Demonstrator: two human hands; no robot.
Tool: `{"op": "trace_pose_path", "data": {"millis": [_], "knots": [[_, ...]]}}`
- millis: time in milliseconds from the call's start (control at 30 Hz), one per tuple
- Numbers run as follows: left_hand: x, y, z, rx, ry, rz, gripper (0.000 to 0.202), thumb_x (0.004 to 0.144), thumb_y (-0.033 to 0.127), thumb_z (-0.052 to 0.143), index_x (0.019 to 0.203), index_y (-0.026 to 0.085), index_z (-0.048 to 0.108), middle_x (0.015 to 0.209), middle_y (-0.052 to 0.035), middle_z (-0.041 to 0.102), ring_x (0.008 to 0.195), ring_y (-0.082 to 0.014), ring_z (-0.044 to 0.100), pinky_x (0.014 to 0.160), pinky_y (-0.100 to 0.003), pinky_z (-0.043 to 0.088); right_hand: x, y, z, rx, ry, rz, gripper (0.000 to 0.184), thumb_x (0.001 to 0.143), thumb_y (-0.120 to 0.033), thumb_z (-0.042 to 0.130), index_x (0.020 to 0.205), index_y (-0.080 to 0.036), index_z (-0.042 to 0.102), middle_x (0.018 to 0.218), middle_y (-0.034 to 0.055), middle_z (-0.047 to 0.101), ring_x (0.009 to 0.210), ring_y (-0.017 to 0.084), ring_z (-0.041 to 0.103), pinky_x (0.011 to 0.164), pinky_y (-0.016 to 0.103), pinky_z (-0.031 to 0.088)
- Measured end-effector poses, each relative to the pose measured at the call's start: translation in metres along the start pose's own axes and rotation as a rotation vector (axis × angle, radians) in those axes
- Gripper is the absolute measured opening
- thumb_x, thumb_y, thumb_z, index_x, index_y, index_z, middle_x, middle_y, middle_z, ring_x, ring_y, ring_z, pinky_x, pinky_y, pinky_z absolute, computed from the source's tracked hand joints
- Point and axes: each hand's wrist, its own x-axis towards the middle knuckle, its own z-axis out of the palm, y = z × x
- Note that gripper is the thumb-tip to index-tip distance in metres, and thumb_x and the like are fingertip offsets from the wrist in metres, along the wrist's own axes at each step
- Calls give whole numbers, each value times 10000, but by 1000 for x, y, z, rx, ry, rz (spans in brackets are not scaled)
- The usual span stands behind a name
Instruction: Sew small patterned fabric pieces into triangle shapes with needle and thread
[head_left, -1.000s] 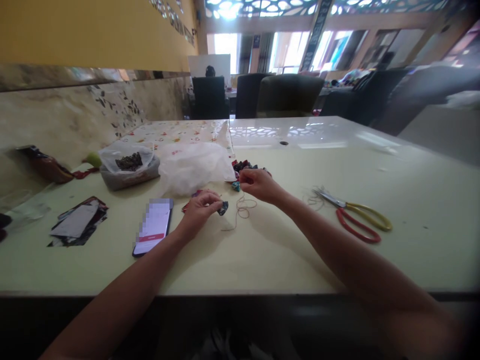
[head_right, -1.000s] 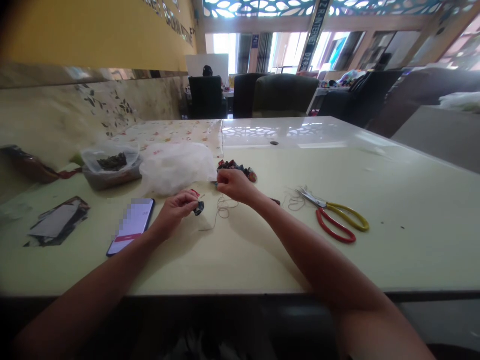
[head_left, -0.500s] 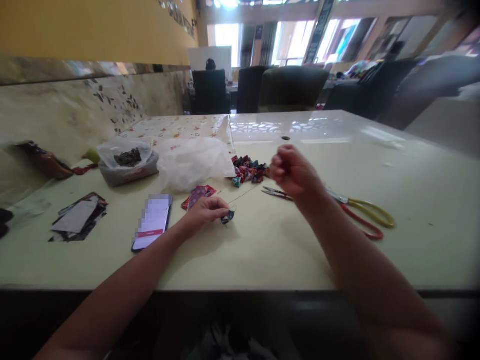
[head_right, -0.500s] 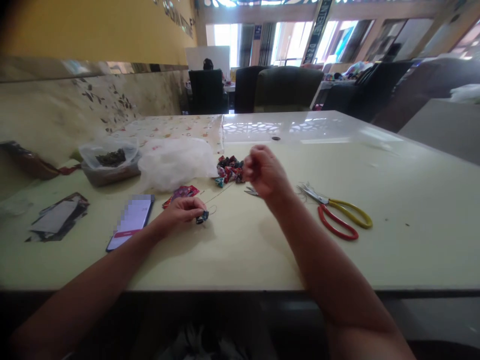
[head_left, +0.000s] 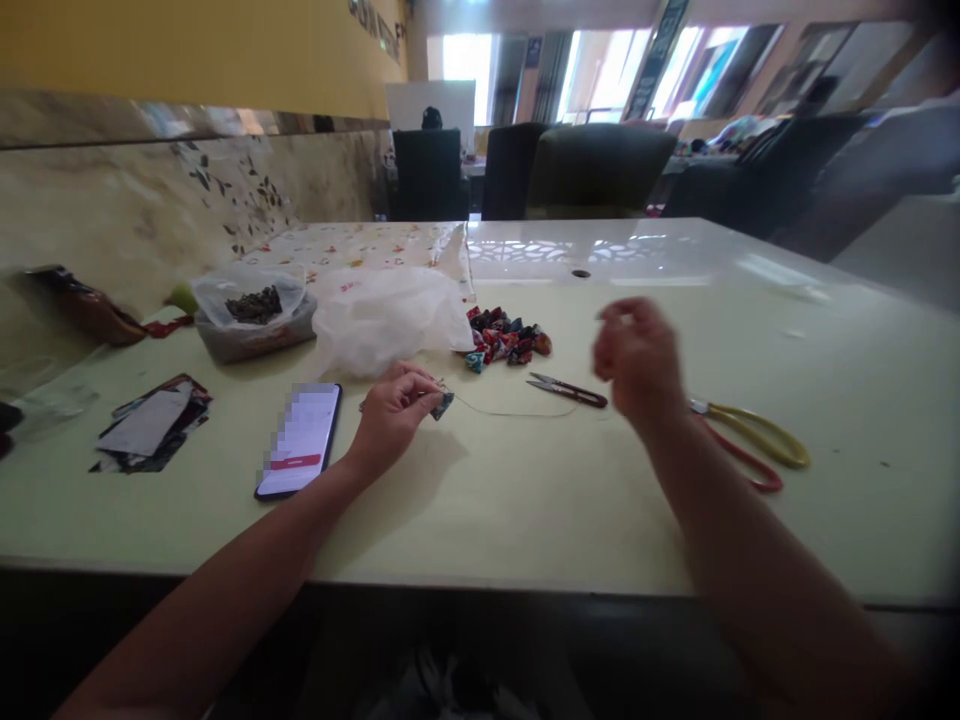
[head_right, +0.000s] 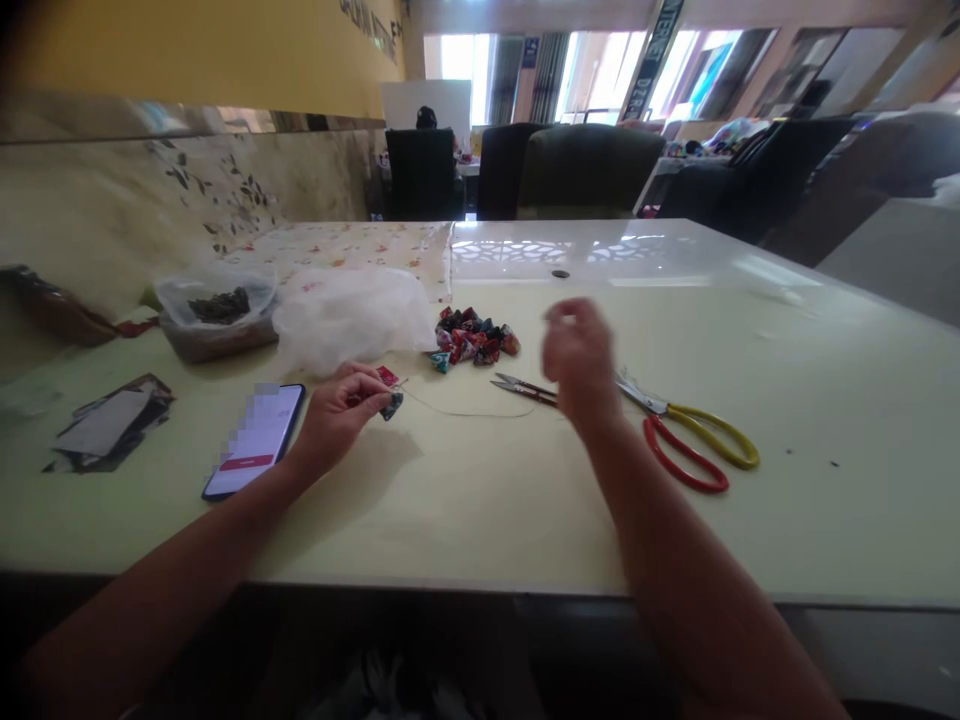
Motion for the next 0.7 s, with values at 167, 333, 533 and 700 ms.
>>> {"op": "trace_pose_path", "data": {"millis": [167,333,533,700], "knots": [[-6,7,3,93,-32,47,95,840,271,725,785,195,738,960,-69,600,882,-180,600,636,-273,471,-58,16,56,-213,-644,34,223,825,-352,690,943,-174,630,520,-94,358,476,67,304,472,223,234],[-8,11,6,115,-114,131,90,857,267,718,802,197,733,929,-69,615,894,-186,590,623,-262,454,-80,20,61,-215,-720,-9,206,865,-369,661,924,-172,658,530,-92,328,506,70,287,502,227,230],[-10,7,8,135,-141,150,91,871,258,707,818,187,730,923,-71,617,867,-181,584,626,-269,449,-81,22,59,-198,-733,-31,197,886,-342,620,801,-165,639,546,-68,391,518,71,301,501,229,237],[-11,8,8,148,-156,149,108,874,272,706,807,192,735,857,-56,611,806,-169,574,636,-277,437,-83,21,59,-212,-714,-67,170,870,-333,640,822,-170,632,537,-77,377,508,70,310,505,228,251]]}}
